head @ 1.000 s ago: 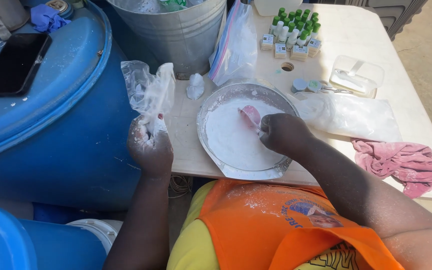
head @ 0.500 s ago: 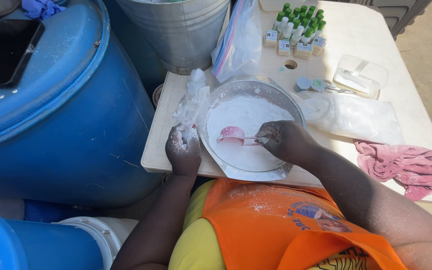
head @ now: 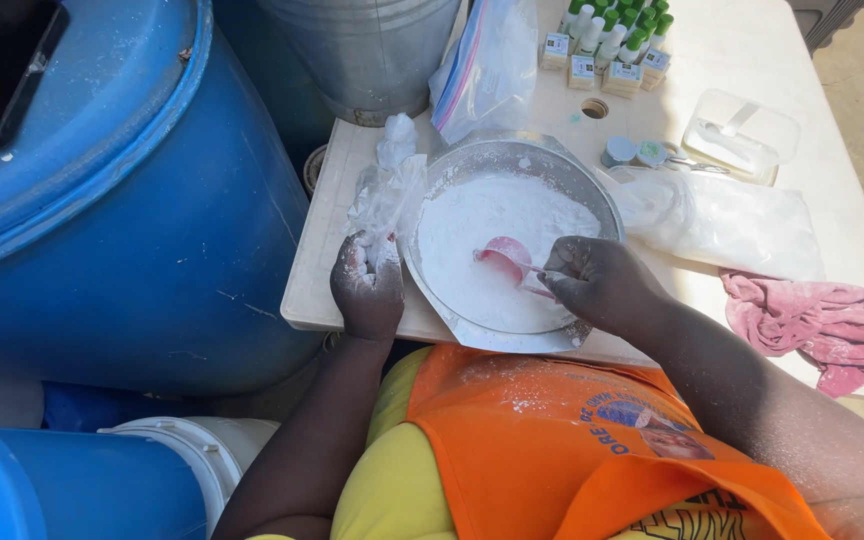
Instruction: Filling plastic bags with white powder using a scoop and packing small bottles into a cardboard box.
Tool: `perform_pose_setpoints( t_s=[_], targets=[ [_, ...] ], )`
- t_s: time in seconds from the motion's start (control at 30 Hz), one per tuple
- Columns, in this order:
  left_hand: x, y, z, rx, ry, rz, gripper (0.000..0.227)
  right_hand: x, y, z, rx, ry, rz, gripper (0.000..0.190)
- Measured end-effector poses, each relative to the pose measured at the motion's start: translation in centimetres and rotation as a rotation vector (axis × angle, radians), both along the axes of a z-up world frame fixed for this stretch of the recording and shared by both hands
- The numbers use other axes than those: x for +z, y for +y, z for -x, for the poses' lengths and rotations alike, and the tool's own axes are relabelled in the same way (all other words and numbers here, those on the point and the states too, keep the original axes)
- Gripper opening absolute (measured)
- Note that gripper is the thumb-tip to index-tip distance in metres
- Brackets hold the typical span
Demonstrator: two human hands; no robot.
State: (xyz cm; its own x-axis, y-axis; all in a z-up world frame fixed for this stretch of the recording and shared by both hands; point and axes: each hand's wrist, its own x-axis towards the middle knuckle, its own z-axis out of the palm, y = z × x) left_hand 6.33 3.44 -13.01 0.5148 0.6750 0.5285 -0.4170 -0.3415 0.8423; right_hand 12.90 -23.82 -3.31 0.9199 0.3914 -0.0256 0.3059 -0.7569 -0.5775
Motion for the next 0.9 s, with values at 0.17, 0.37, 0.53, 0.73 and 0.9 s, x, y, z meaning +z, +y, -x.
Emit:
perform_pose_setpoints(
  t_s=[0.17,0.37,0.53,0.73,0.9],
  targets=[
    [0.9,-0.1,-0.1,0.014,0.006,-0.031,0.02,1.1,0.5,0.2,0.098,-0.027,-0.265,0.006],
    [0.7,-0.1,-0.4,0.03,-0.002,-0.077,0.017,3.4,-0.4,1.8,0.371,-0.555,-0.006,0.007],
    [-0.1,0.1,-0.4,0.045,0.027,-0.084,0.016,3.9,-0.2,3.9,0.333,-0.221,-0.143,0.009],
    [-0.7,0.5,-0.3,0.011,0.028,-0.075,0.017,0.3,-0.3,0.8,0.306,-0.371,-0.035,0.006],
    [-2.2,0.7,-0.7,0.036,0.045,-0.054,0.016,3.4,-1.2,0.8,0.171,-0.445,0.097,0.007]
  ],
)
